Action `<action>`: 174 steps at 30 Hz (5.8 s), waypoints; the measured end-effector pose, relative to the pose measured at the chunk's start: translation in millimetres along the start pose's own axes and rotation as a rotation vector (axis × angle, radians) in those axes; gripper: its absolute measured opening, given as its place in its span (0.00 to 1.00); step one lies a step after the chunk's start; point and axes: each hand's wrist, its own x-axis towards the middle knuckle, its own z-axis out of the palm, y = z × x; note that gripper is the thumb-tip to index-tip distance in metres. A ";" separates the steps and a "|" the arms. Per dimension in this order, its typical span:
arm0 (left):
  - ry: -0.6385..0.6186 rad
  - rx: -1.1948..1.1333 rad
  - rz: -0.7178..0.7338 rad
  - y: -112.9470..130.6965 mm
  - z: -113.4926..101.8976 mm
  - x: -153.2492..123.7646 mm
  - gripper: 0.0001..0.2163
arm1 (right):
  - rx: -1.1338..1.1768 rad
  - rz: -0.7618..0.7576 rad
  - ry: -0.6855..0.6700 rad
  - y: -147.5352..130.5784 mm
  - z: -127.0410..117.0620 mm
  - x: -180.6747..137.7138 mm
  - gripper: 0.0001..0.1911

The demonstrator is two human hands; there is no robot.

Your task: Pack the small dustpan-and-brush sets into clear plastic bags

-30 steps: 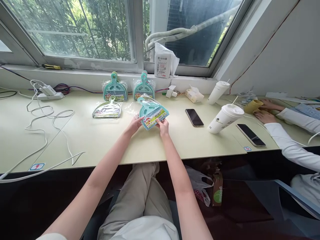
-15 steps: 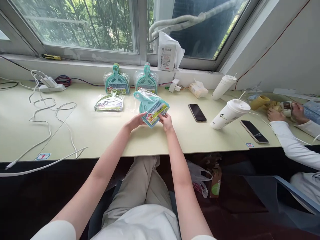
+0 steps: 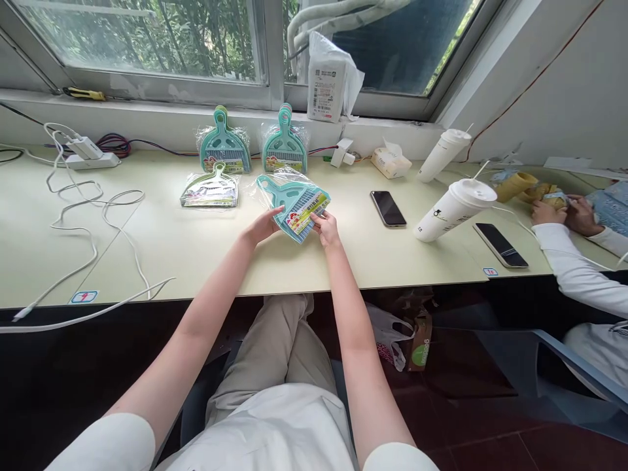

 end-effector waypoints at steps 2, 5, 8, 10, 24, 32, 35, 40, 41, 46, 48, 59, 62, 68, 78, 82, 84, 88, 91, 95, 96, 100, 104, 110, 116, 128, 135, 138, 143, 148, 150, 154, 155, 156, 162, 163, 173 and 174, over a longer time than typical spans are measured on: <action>0.047 -0.026 0.089 -3.7 3.0 3.0 0.23 | 0.028 -0.001 0.034 0.7 0.1 1.1 0.11; 0.061 -0.008 0.106 -8.6 6.4 5.1 0.22 | 0.053 -0.013 0.076 1.4 0.4 2.7 0.11; -0.033 0.098 -0.041 -9.0 7.3 3.2 0.21 | 0.055 -0.022 0.058 -0.4 -2.0 3.6 0.12; -0.077 0.148 -0.083 -5.3 5.7 0.9 0.20 | 0.048 -0.015 0.000 -3.4 -5.1 3.5 0.12; -0.052 0.088 -0.044 -6.6 15.5 2.6 0.24 | 0.080 -0.108 0.099 -0.6 7.0 -1.0 0.13; 0.226 -0.131 0.191 -1.5 -0.1 8.9 0.23 | 0.068 -0.073 0.044 0.4 12.2 -1.9 0.16; 0.176 -0.033 0.126 -4.7 1.0 7.3 0.24 | 0.047 -0.063 0.028 0.8 12.3 -2.0 0.16; 0.122 0.051 0.026 -15.0 2.8 14.5 0.22 | 0.019 -0.064 0.124 5.6 13.8 -3.2 0.14; 0.128 0.050 0.037 -16.6 3.2 15.6 0.23 | 0.017 -0.065 0.129 6.9 14.1 -3.3 0.14; 0.080 0.074 0.068 -21.0 10.8 12.6 0.29 | 0.052 -0.069 0.187 12.4 14.3 -0.4 0.13; 0.079 0.092 0.052 -22.4 13.2 11.2 0.29 | 0.069 -0.064 0.201 13.3 13.5 1.6 0.13; 0.100 0.150 0.063 -24.4 2.3 12.4 0.33 | 0.049 -0.022 0.244 0.1 9.4 6.3 0.07; 0.044 0.202 0.046 -19.7 1.4 7.6 0.34 | 0.054 -0.066 0.338 0.7 6.9 8.4 0.06; -0.012 0.286 0.063 -17.9 2.1 3.8 0.32 | 0.078 -0.020 0.412 0.2 2.6 9.6 0.11; -0.014 0.238 0.077 -10.5 9.9 -2.5 0.34 | 0.029 -0.066 0.315 -2.9 2.0 6.0 0.14; 0.000 0.232 0.094 -11.6 12.8 -1.9 0.32 | -0.004 -0.088 0.322 -3.6 2.0 3.0 0.16; 0.011 0.232 0.108 -12.2 12.9 -0.4 0.31 | 0.007 -0.086 0.308 -5.1 1.9 1.5 0.17; 0.049 0.209 0.156 -8.4 6.8 1.4 0.28 | 0.065 -0.083 0.100 -6.6 4.0 -1.6 0.16; 0.064 0.218 0.162 -4.8 1.7 0.3 0.28 | 0.044 -0.084 -0.059 -4.7 8.6 -3.2 0.15; 0.015 0.196 0.071 -8.2 9.6 -1.9 0.29 | 0.071 -0.137 0.013 -2.7 10.8 -1.8 0.15; -0.027 0.172 0.037 -9.7 13.5 -1.7 0.28 | 0.090 -0.149 0.049 -2.7 9.9 -1.0 0.14; -0.100 0.099 0.058 -11.4 22.1 4.5 0.25 | 0.144 -0.172 0.121 -3.4 5.8 1.5 0.12; 0.038 0.104 0.199 -12.2 13.5 10.9 0.26 | 0.161 -0.147 0.108 -1.1 7.7 1.1 0.12; 0.103 0.233 0.116 -18.0 10.0 9.6 0.28 | 0.160 -0.076 0.142 -2.7 6.6 6.5 0.09; 0.253 0.118 0.116 -1.3 -5.8 10.2 0.27 | -0.133 -0.207 0.262 -14.5 -8.9 11.3 0.17; 0.304 -0.026 -0.028 10.4 -38.8 8.1 0.24 | -1.114 -0.936 -0.048 -25.1 -0.8 28.4 0.06; 0.144 0.189 -0.008 11.7 -35.8 8.5 0.29 | -0.950 -0.845 -0.042 -17.6 -9.2 40.2 0.12; 0.105 0.239 -0.038 12.9 -26.8 4.8 0.31 | -0.836 -0.756 -0.015 -8.4 -10.1 44.7 0.14; 0.089 0.365 -0.102 13.9 -17.6 2.1 0.36 | -0.661 -0.500 0.015 3.0 -18.6 57.8 0.28; 0.183 0.439 0.028 10.4 -7.7 -3.3 0.47 | -0.474 -0.262 0.147 9.0 -28.8 69.5 0.39; 0.121 0.504 0.162 6.8 -3.0 -5.5 0.53 | -0.383 -0.279 0.228 9.0 -31.6 69.6 0.38; 0.162 0.854 0.370 -2.7 1.7 -4.0 0.44 | -0.303 -0.348 0.251 5.4 -36.4 62.8 0.36; 0.220 0.931 0.398 -4.3 1.7 -2.6 0.37 | -0.306 -0.364 0.220 4.2 -37.0 60.4 0.35; 0.283 0.980 0.419 -5.2 1.3 -1.1 0.29 | -0.310 -0.380 0.185 2.8 -37.1 57.9 0.35; 0.509 0.866 0.507 -2.4 -2.6 3.4 0.09 | -0.307 -0.429 0.006 -2.7 -27.6 47.3 0.34; 0.554 0.866 0.501 -2.7 -2.7 3.6 0.08 | -0.328 -0.423 -0.003 -2.5 -25.1 46.9 0.34; 0.804 0.931 0.351 -6.3 -23.7 17.8 0.14 | -0.737 -0.560 0.162 14.5 -6.5 62.8 0.21; 0.803 0.929 0.313 -5.1 -28.3 21.0 0.11 | -0.795 -0.589 0.169 16.5 -2.7 66.2 0.19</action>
